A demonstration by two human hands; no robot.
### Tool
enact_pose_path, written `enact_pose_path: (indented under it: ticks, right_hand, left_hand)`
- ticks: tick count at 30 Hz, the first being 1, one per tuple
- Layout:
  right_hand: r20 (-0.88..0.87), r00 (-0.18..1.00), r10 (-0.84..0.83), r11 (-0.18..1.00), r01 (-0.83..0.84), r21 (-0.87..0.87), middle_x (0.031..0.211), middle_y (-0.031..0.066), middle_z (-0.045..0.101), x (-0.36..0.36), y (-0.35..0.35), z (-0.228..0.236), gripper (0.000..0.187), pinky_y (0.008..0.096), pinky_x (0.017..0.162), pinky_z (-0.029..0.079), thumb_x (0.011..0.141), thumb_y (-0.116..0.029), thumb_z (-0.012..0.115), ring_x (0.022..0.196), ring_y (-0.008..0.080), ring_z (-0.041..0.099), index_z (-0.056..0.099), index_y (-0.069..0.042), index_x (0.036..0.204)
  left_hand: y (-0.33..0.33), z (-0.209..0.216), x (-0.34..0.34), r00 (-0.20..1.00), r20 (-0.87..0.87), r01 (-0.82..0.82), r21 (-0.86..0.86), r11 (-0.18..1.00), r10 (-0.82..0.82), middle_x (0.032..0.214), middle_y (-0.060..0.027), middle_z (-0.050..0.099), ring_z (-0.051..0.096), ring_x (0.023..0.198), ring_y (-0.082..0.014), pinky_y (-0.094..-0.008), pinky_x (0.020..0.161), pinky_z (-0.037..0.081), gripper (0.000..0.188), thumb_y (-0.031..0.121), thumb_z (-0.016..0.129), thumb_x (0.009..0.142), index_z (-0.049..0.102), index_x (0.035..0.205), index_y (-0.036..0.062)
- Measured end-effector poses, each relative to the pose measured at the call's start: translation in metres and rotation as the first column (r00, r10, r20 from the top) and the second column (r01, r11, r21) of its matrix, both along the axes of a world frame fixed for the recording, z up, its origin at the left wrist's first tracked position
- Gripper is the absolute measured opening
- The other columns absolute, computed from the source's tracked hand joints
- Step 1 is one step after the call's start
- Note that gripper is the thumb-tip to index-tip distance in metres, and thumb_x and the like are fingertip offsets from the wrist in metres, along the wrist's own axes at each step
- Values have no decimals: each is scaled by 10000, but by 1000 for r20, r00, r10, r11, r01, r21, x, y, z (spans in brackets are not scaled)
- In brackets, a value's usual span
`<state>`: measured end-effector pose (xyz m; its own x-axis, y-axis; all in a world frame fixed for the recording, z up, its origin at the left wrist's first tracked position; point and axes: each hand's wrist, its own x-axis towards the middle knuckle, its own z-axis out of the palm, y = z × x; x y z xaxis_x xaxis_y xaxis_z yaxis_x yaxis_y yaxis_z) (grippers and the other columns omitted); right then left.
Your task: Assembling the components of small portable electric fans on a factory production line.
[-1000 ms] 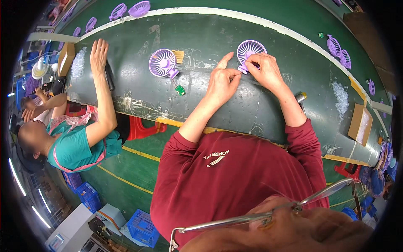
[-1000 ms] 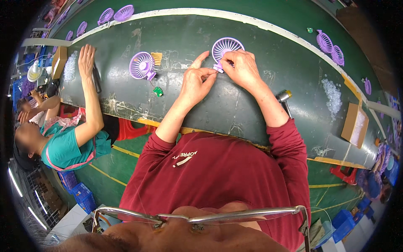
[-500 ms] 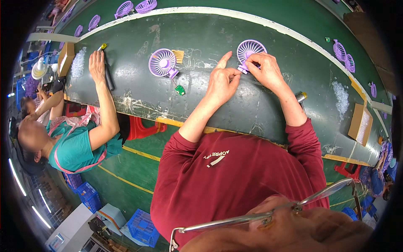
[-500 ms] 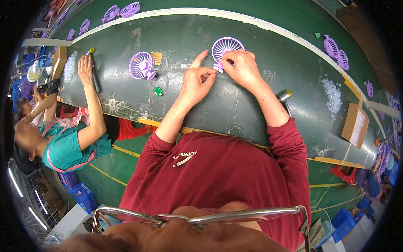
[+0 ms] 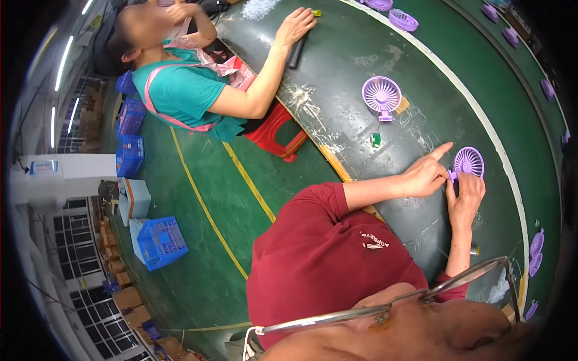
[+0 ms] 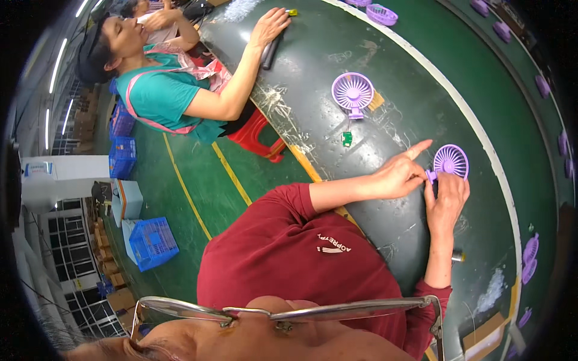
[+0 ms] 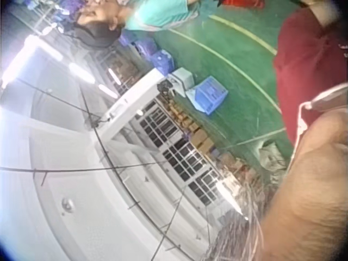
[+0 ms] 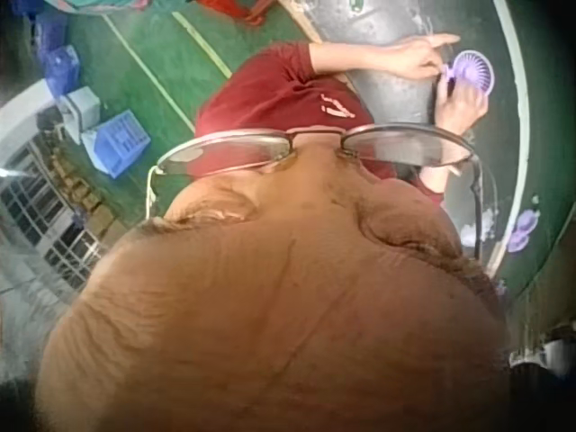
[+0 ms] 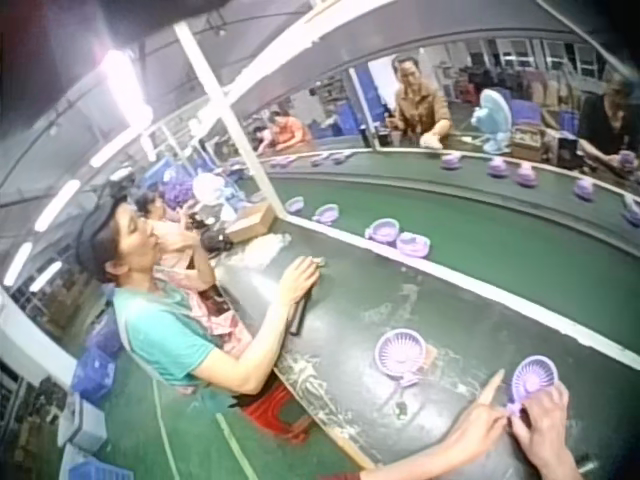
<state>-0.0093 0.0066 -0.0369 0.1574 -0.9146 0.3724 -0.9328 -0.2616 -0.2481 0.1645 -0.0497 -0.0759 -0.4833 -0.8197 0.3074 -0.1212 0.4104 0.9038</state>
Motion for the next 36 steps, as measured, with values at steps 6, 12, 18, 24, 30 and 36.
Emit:
enact_pose_path:
  ticks: [6,12,18,24,30,36]
  right_hand:
    - [-8,997,70,997,-70,-33,1034,125,656,-6,-1,2,287,531,1101,359,819,-107,740,1055,304,603,652,1,1070]
    - [-56,991,124,992,-125,-16,1031,119,655,-4,3,16,291,550,1120,338,804,-110,743,1047,294,605,648,1,1056]
    - [-58,982,180,974,-186,-129,966,95,662,-8,8,25,271,556,1123,336,748,-126,768,1009,273,622,669,-25,980]
    - [-12,989,147,982,-147,-115,1127,71,660,-10,15,28,321,566,1116,333,766,-189,759,1147,269,579,687,-69,1055]
    - [433,890,-142,956,237,-174,1147,99,678,-5,48,30,462,400,909,499,731,-95,808,1078,302,625,658,-67,1167]
    - [541,822,-179,967,249,-57,909,42,690,12,53,23,389,358,791,510,772,-125,804,840,205,670,624,-86,1115]
  left_hand:
    - [-4,-5,-3,998,12,-58,-61,996,59,1124,-317,659,730,809,-317,-401,740,564,219,136,724,834,692,708,-40]
    - [-4,6,1,1000,16,16,225,974,-20,774,-163,728,735,788,-229,-342,663,565,295,200,736,887,699,706,-31]
    - [-8,-8,-17,940,-282,337,685,646,-192,900,-119,739,711,767,-153,-298,682,603,234,205,726,933,742,910,-27]
    - [4,-10,-5,896,-441,421,801,425,-56,978,-80,715,661,845,-123,-277,789,552,194,154,702,951,706,1061,-5]
    - [11,7,-19,770,-634,586,750,307,80,994,-29,718,607,853,-72,-226,775,484,153,147,686,965,721,1060,32]
    - [11,1,-18,724,-686,661,720,212,69,1073,-22,714,642,1013,-136,-306,923,494,198,233,671,975,722,1102,90]
